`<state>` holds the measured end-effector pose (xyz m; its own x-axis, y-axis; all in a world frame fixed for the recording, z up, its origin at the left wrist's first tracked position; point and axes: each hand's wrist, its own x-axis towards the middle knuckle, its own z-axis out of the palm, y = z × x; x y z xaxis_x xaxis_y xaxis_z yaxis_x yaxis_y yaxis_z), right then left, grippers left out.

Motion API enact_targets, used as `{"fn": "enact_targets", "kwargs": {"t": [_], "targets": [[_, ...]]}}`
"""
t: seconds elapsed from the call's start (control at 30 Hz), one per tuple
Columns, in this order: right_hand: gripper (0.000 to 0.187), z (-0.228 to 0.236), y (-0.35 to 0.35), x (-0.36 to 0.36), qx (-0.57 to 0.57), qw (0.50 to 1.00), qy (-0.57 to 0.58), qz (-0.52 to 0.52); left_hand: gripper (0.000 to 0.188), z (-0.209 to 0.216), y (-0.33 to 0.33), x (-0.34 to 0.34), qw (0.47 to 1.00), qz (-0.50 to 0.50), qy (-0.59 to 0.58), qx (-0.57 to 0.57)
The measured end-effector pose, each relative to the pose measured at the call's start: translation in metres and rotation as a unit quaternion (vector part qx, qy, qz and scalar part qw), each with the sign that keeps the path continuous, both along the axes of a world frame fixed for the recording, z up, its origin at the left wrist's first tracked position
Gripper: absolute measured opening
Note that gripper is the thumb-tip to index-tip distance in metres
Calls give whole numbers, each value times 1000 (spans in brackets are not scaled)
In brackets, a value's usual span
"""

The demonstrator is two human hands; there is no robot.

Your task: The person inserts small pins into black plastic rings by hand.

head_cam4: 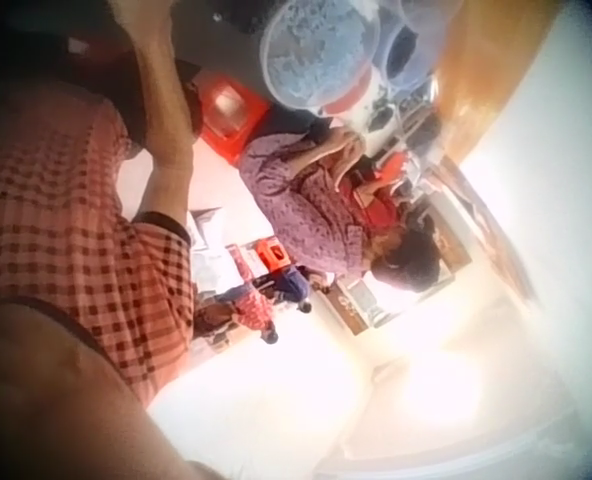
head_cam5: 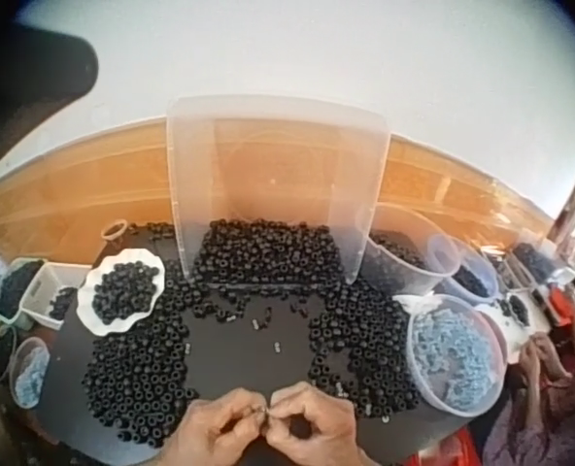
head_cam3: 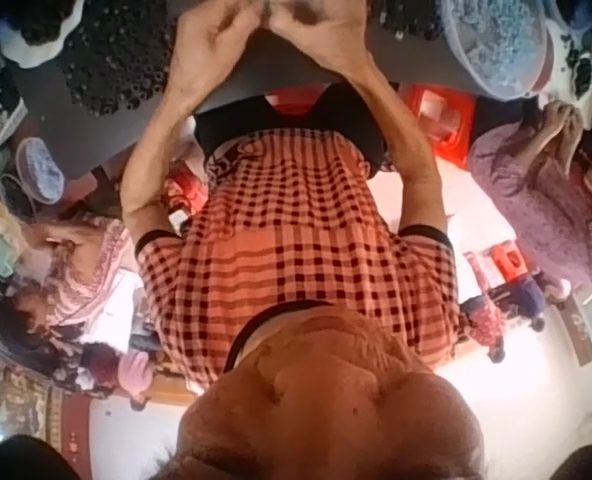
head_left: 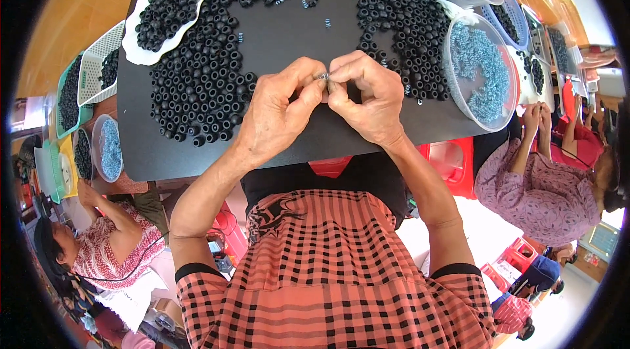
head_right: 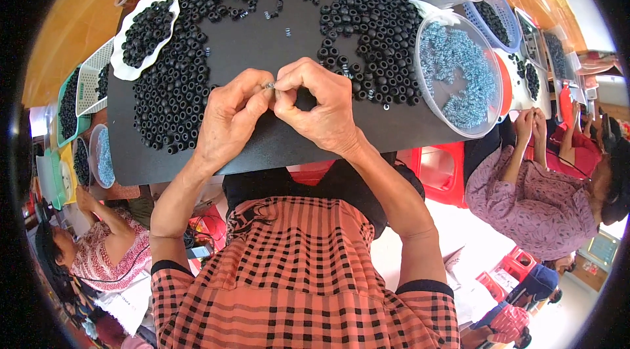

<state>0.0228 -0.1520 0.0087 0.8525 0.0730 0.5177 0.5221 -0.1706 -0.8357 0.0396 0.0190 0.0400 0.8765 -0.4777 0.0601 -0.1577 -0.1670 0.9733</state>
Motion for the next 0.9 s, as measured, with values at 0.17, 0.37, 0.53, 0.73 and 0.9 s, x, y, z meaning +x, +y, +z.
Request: {"fn": "enact_targets", "kwargs": {"t": [0.17, 0.37, 0.53, 0.73, 0.9], "targets": [[22, 3, -1, 1, -15, 1000, -27, 6, 16, 0, 6, 8, 985, -46, 142, -88], [22, 2, 1, -2, 17, 1000, 11, 17, 23, -10, 14, 23, 873, -145, 388, -257], [21, 4, -4, 3, -44, 998, -41, 20, 20, -5, 8, 12, 947, -69, 256, -182], [22, 8, 1, -1, 98, 985, 123, 65, 9, -1, 3, 3, 990, -3, 85, -112], [21, 3, -2, 2, 74, 988, 120, 69, 7, -2, 4, 2, 999, 10, -20, -39]]}}
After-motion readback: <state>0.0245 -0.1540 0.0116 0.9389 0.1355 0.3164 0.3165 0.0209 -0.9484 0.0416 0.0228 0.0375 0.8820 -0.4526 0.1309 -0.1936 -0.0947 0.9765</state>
